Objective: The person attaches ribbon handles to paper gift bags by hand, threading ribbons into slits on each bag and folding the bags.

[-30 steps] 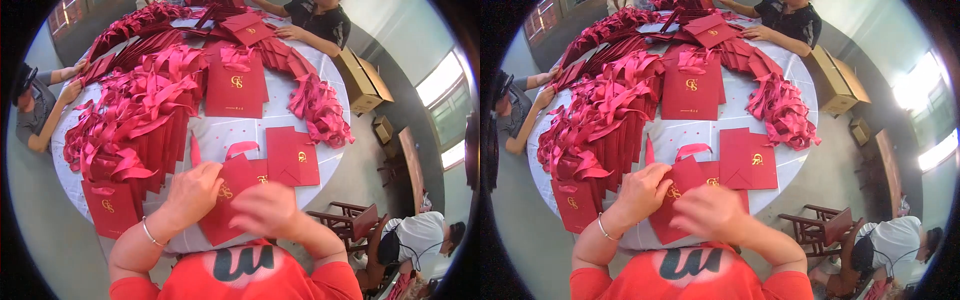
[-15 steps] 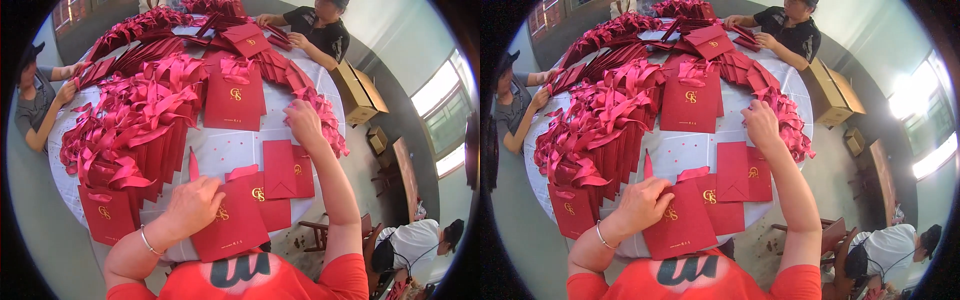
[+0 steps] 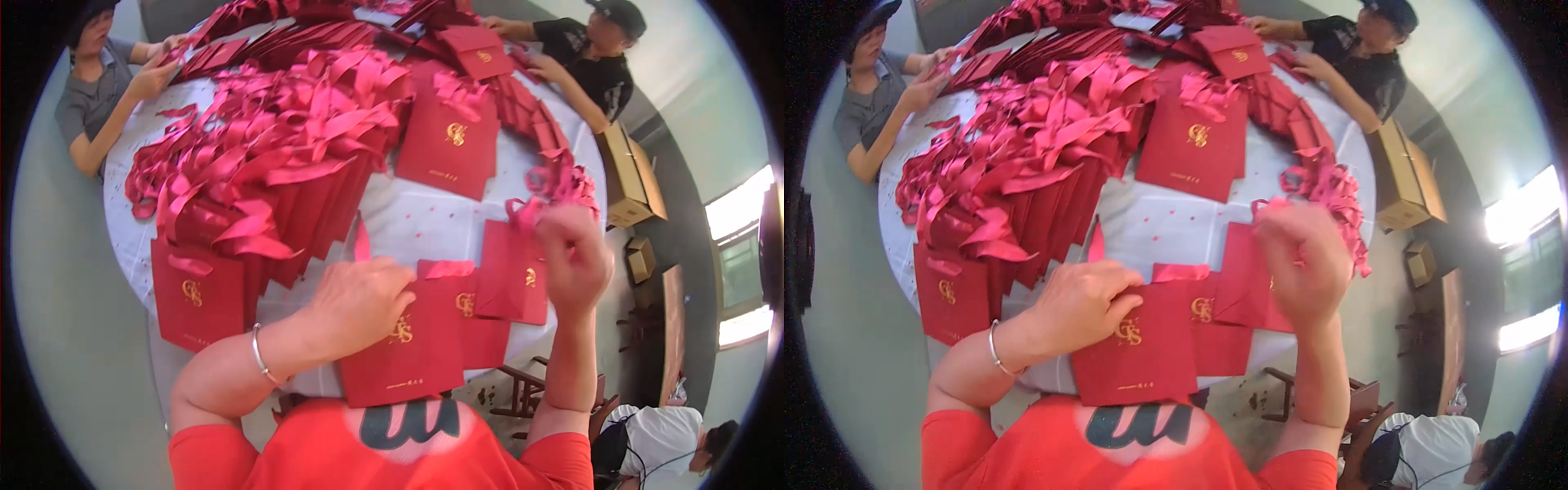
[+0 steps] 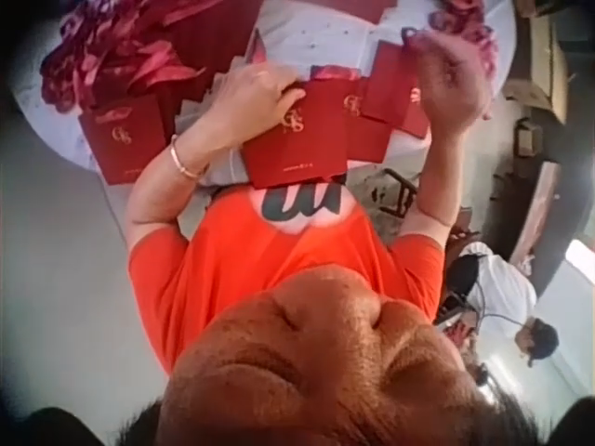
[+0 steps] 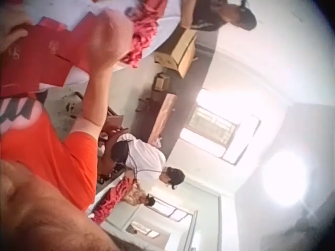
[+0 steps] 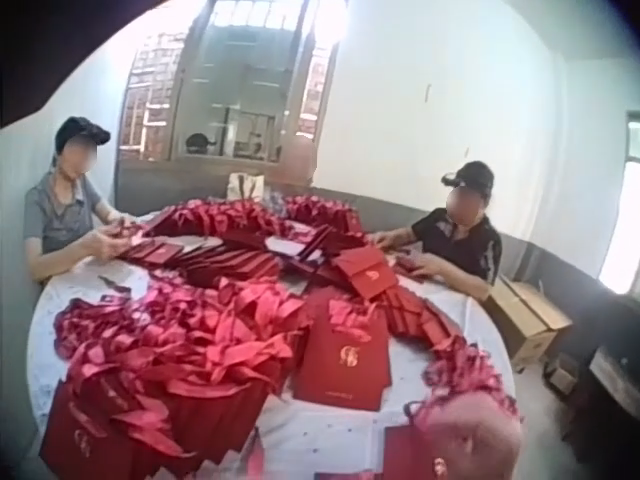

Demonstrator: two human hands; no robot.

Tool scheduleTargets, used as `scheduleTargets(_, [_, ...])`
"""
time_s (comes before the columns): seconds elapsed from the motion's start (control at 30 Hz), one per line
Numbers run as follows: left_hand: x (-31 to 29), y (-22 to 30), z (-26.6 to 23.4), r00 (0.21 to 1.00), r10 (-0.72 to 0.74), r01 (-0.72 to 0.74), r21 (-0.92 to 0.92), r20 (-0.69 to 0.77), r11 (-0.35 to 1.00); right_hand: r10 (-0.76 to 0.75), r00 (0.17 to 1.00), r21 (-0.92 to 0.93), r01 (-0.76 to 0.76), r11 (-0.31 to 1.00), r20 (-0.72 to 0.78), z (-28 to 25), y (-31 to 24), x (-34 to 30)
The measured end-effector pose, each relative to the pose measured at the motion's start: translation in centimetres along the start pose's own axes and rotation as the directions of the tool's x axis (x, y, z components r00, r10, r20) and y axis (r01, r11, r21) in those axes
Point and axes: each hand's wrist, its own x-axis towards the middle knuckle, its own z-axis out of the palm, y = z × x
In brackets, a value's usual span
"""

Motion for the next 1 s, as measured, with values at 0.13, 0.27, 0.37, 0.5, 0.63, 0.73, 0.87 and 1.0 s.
scheduleTargets(0.13, [0.5, -0.4, 0.0, 1.000, 0.016, -0.016, -0.079, 0.004, 0.997, -0.066, 0.946, 0.138, 0.023, 0.990, 0.318, 2.3, -3.6, -3.7])
scheduleTargets(0.27, [0.5, -0.4, 0.3, 0.999, -0.021, 0.024, -0.100, 0.030, 0.995, 0.005, 0.940, 0.100, -0.042, 0.994, 0.342, 3.4, -5.2, -6.6])
scheduleTargets(0.37, [0.6, -0.3, 0.5, 0.999, -0.017, 0.022, -0.161, 0.031, 0.987, -0.065, 0.955, 0.032, 0.059, 0.998, 0.288, 4.5, -5.9, -8.2])
scheduleTargets(0.5, [0.4, -0.2, 1.3, 0.987, -0.111, 0.135, -0.213, 0.120, 0.968, 0.036, 0.958, 0.218, -0.101, 0.971, 0.286, 5.7, -6.3, -9.0])
scheduleTargets(0.63, [0.2, -0.7, 2.1, 0.999, -0.021, 0.029, -0.200, 0.044, 0.979, 0.078, 0.955, 0.305, -0.168, 0.938, 0.287, 5.9, -6.2, -9.6])
scheduleTargets(0.73, [1.1, 0.2, 0.6, 0.871, -0.310, 0.455, -0.389, 0.380, 0.801, -0.154, 0.960, 0.178, 0.113, 0.977, 0.234, 6.2, -6.6, -9.9])
scheduleTargets(0.87, [2.1, 1.2, -0.8, 0.704, -0.324, 0.678, -0.465, 0.632, 0.569, -0.266, 0.924, 0.179, 0.223, 0.958, 0.275, 5.6, -7.0, -9.8])
scheduleTargets(1.0, [1.9, 0.5, 0.2, 0.693, -0.231, 0.683, -0.519, 0.683, 0.514, -0.213, 0.946, 0.299, 0.136, 0.945, 0.243, 5.5, -6.8, -10.0])
